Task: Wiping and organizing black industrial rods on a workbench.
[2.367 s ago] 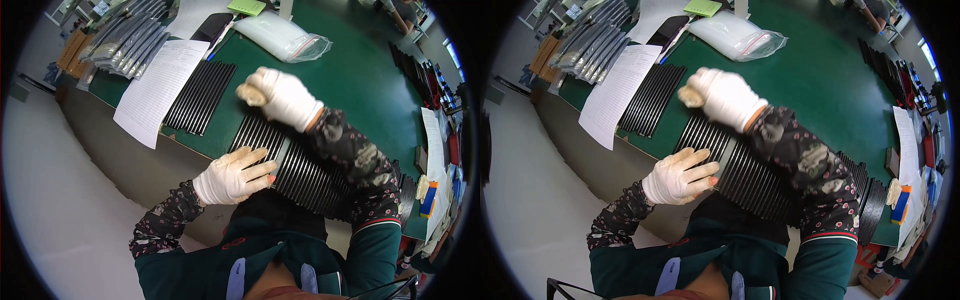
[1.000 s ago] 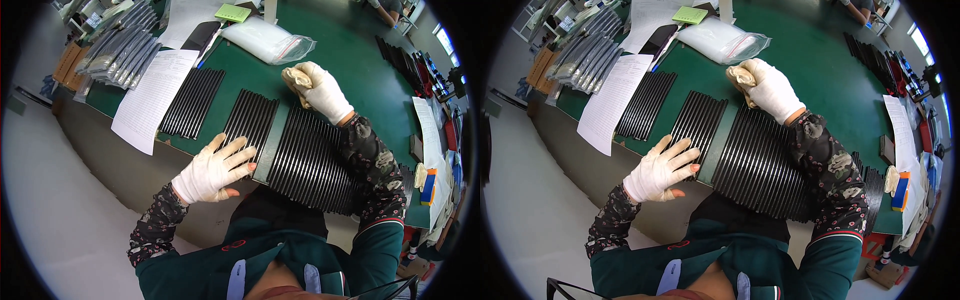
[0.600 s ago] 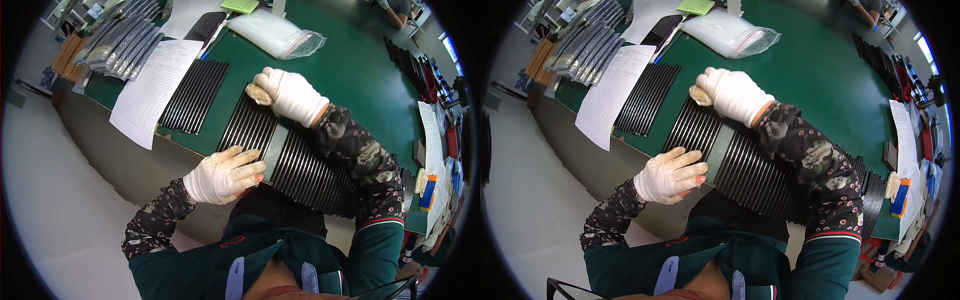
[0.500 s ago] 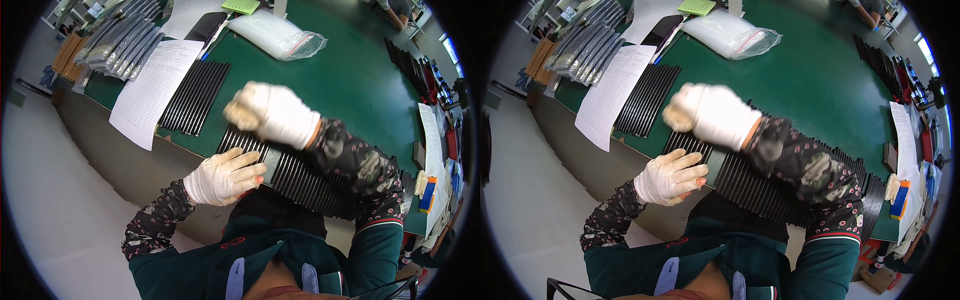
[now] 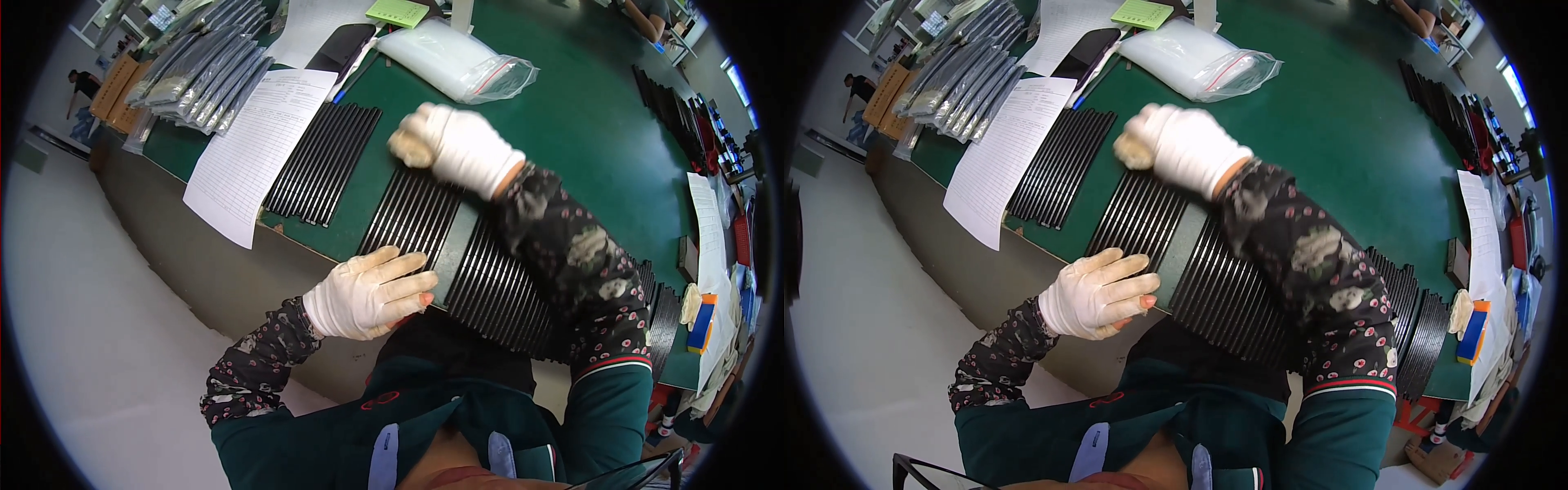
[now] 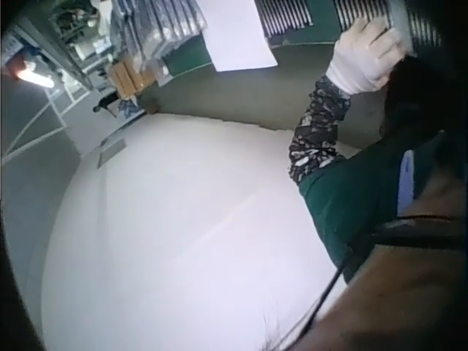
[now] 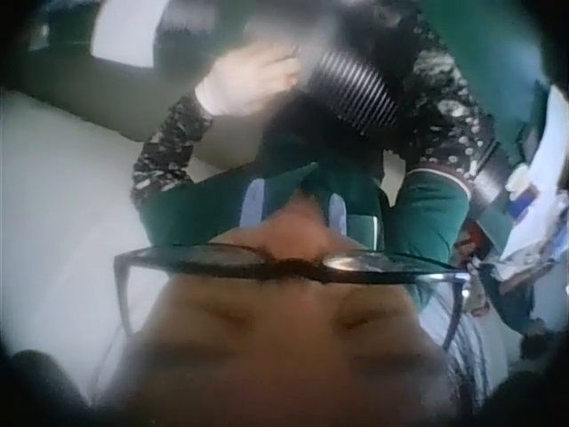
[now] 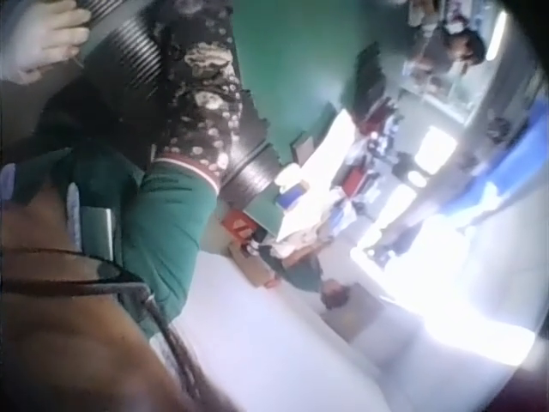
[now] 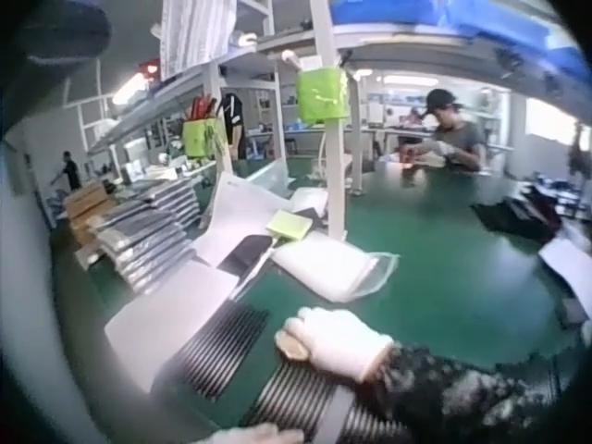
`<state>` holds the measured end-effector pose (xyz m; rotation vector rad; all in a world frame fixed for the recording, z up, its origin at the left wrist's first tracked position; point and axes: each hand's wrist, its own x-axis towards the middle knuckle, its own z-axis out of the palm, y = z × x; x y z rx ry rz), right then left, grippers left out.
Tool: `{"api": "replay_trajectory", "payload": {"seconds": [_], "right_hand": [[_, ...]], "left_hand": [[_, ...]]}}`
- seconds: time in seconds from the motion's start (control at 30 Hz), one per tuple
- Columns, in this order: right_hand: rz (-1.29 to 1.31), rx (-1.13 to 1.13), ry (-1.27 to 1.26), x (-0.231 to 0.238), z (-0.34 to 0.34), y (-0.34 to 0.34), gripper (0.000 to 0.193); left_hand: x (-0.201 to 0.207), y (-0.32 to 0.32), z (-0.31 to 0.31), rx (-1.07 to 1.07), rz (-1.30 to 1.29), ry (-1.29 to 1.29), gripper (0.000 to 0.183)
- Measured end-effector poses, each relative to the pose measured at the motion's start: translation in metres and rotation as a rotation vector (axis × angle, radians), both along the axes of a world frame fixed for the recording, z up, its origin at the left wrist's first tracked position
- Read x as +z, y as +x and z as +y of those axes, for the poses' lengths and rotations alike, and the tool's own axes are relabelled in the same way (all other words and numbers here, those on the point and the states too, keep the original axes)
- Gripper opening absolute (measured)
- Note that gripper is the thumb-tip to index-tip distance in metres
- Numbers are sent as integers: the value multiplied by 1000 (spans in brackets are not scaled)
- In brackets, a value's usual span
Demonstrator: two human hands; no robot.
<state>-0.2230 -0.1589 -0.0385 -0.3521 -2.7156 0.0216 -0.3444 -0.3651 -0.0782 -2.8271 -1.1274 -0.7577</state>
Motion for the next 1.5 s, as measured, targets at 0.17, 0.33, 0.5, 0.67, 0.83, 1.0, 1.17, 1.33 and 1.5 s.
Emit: {"api": "replay_trajectory", "payload": {"seconds": [0.17,0.33,0.5,0.67,0.83,1.0,1.17,1.33,1.5], "right_hand": [[66,320,-262,-18,-56,3,35],[-244,-180,-179,2,-4,17,35],[-11,467,-227,-29,-62,41,32],[-30,-22,-62,-4,-10,69,16],[165,-296,-164,10,-13,122,24],[203,-430,-216,10,-14,159,23],[145,-458,-255,5,-25,166,25],[144,-303,-299,10,-48,151,23],[76,383,-248,-21,-87,118,31]], "left_hand": [[-5,7,-10,17,-9,-9,27],[-10,14,-7,-9,8,23,47],[-5,18,-10,14,48,-30,31],[2,38,-12,-12,26,44,34],[13,44,-27,-19,39,-57,33],[35,73,-21,-92,172,-150,54],[18,88,-27,-67,178,-292,72],[20,82,-29,-39,166,-245,71],[3,89,-30,2,90,-172,68]]}}
